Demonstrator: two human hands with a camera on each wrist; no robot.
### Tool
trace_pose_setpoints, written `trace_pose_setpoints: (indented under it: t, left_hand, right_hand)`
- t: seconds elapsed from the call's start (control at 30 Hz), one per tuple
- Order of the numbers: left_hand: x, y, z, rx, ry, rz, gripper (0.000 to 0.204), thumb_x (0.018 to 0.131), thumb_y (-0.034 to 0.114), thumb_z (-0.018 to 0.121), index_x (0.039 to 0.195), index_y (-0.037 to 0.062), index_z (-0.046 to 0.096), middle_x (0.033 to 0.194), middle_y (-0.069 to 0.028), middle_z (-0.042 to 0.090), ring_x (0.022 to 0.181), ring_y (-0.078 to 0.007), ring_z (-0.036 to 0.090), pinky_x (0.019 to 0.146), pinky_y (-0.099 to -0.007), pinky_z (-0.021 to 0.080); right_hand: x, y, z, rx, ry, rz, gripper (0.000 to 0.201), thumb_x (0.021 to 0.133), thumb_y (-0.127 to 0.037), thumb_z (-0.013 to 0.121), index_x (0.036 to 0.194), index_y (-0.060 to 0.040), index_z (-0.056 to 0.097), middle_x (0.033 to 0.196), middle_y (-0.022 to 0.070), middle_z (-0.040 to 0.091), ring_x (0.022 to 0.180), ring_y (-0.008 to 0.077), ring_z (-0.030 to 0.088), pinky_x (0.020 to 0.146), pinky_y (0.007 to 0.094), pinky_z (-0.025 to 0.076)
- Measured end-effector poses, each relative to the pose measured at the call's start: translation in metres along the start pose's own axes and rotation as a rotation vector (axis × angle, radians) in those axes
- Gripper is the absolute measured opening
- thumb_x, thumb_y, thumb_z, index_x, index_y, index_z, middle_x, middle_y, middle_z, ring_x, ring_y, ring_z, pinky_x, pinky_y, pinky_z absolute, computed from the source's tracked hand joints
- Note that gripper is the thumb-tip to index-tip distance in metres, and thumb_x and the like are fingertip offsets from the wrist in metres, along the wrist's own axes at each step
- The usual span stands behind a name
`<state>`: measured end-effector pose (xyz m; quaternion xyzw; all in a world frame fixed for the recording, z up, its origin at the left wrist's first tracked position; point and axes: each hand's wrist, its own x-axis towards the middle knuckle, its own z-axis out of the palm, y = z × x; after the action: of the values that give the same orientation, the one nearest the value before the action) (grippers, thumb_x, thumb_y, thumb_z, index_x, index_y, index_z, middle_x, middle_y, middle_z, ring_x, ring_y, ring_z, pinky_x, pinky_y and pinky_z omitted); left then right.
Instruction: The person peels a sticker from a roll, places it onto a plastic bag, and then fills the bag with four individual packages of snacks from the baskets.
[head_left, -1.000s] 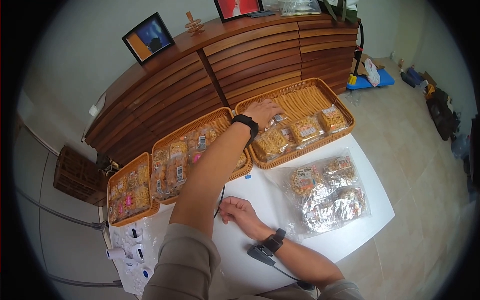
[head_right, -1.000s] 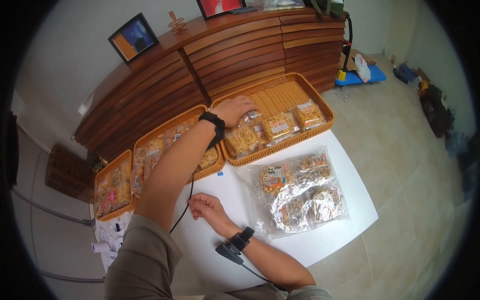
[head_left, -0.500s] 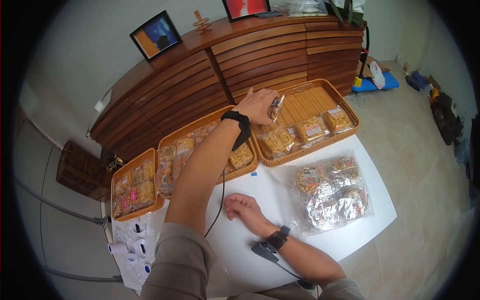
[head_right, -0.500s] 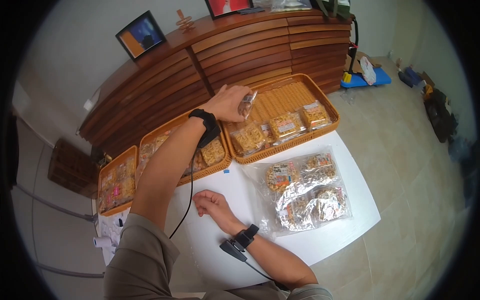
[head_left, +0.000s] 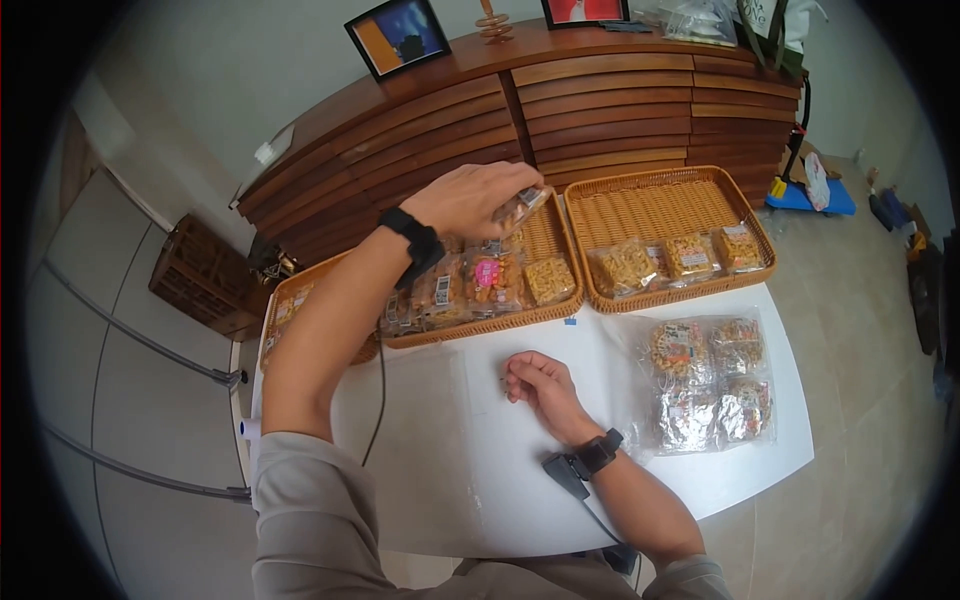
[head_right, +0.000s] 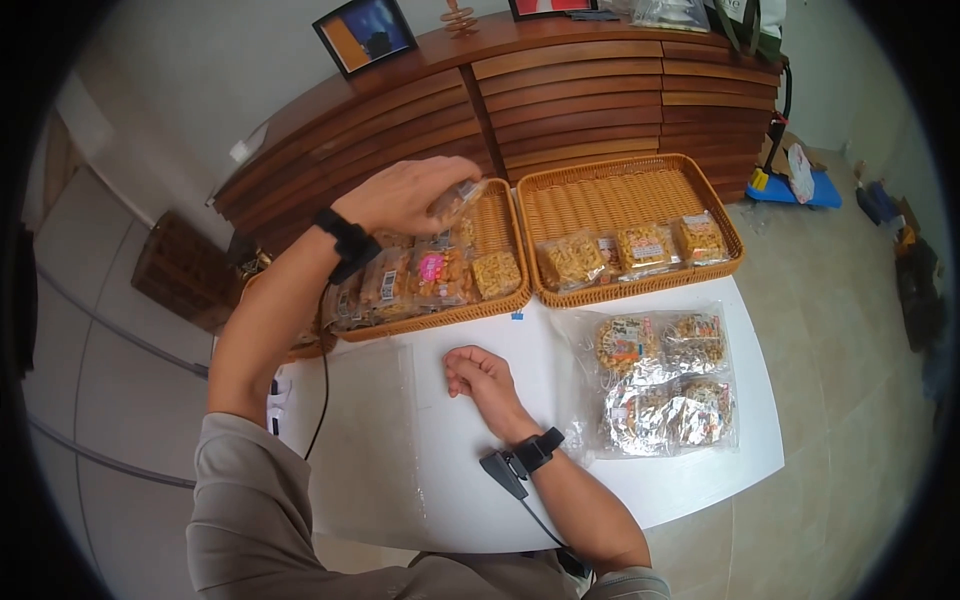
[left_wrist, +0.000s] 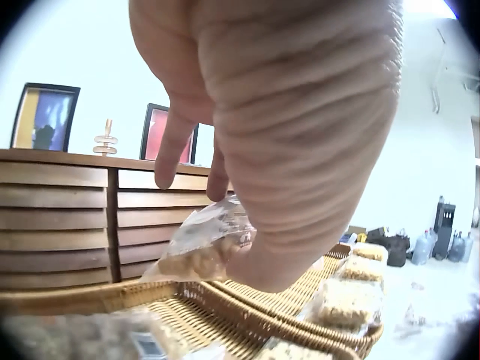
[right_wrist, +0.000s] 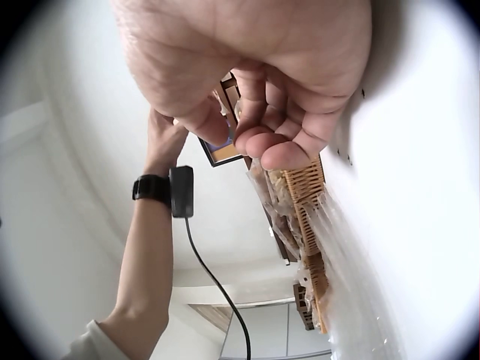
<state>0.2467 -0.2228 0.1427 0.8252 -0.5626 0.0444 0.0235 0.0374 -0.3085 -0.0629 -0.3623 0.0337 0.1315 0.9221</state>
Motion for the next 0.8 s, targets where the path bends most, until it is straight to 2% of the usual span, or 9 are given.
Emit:
trace_pose_setpoints:
  t: [0.07, 0.17, 0.37, 0.57, 0.8]
  left_hand:
    - [-0.018, -0.001, -0.003, 0.084, -0.065, 0.004, 0.052, 0.076, 0.011, 0.071, 0.124, 0.0103, 0.053, 0.125, -0.0101, 0.061, 0.117, -0.0304, 0.058, 0.094, -0.0419, 0.050]
    - [-0.043, 0.000, -0.004, 0.180, -0.077, 0.033, 0.054, 0.074, 0.011, 0.074, 0.124, 0.0116, 0.054, 0.124, -0.0091, 0.062, 0.116, -0.0292, 0.059, 0.093, -0.0416, 0.050]
    - [-0.074, 0.003, -0.003, 0.159, -0.103, 0.006, 0.057, 0.073, 0.009, 0.076, 0.126, 0.0128, 0.053, 0.127, -0.0081, 0.061, 0.116, -0.0282, 0.059, 0.091, -0.0403, 0.050]
    - [-0.084, 0.002, 0.004, 0.216, -0.170, 0.020, 0.062, 0.070, 0.001, 0.074, 0.127, 0.0137, 0.053, 0.129, -0.0071, 0.060, 0.120, -0.0264, 0.057, 0.093, -0.0391, 0.049]
    - [-0.086, -0.006, 0.027, 0.229, -0.166, 0.069, 0.064, 0.070, -0.004, 0.072, 0.128, 0.0151, 0.054, 0.131, -0.0037, 0.059, 0.121, -0.0250, 0.057, 0.092, -0.0384, 0.049]
  right_hand:
    - [-0.001, 0.000, 0.000, -0.008, -0.002, 0.000, 0.012, 0.099, -0.011, 0.058, 0.099, -0.0005, 0.064, 0.084, 0.0040, 0.062, 0.071, 0.0120, 0.057, 0.069, 0.0262, 0.050]
    - [0.000, 0.000, 0.000, -0.007, -0.006, -0.001, 0.012, 0.099, -0.010, 0.057, 0.100, -0.0003, 0.063, 0.084, 0.0040, 0.062, 0.072, 0.0112, 0.057, 0.069, 0.0260, 0.050]
    - [-0.001, 0.000, 0.000, -0.021, -0.032, -0.013, 0.012, 0.099, -0.009, 0.057, 0.101, 0.0008, 0.064, 0.085, 0.0038, 0.063, 0.073, 0.0106, 0.058, 0.069, 0.0263, 0.051]
    - [-0.002, -0.001, 0.000, -0.032, -0.036, -0.018, 0.012, 0.099, -0.009, 0.057, 0.101, 0.0014, 0.064, 0.085, 0.0041, 0.063, 0.073, 0.0108, 0.058, 0.070, 0.0264, 0.051]
    - [-0.001, -0.001, 0.000, -0.048, -0.035, -0.004, 0.013, 0.099, -0.009, 0.057, 0.103, 0.0018, 0.063, 0.086, 0.0053, 0.063, 0.073, 0.0111, 0.058, 0.071, 0.0267, 0.051]
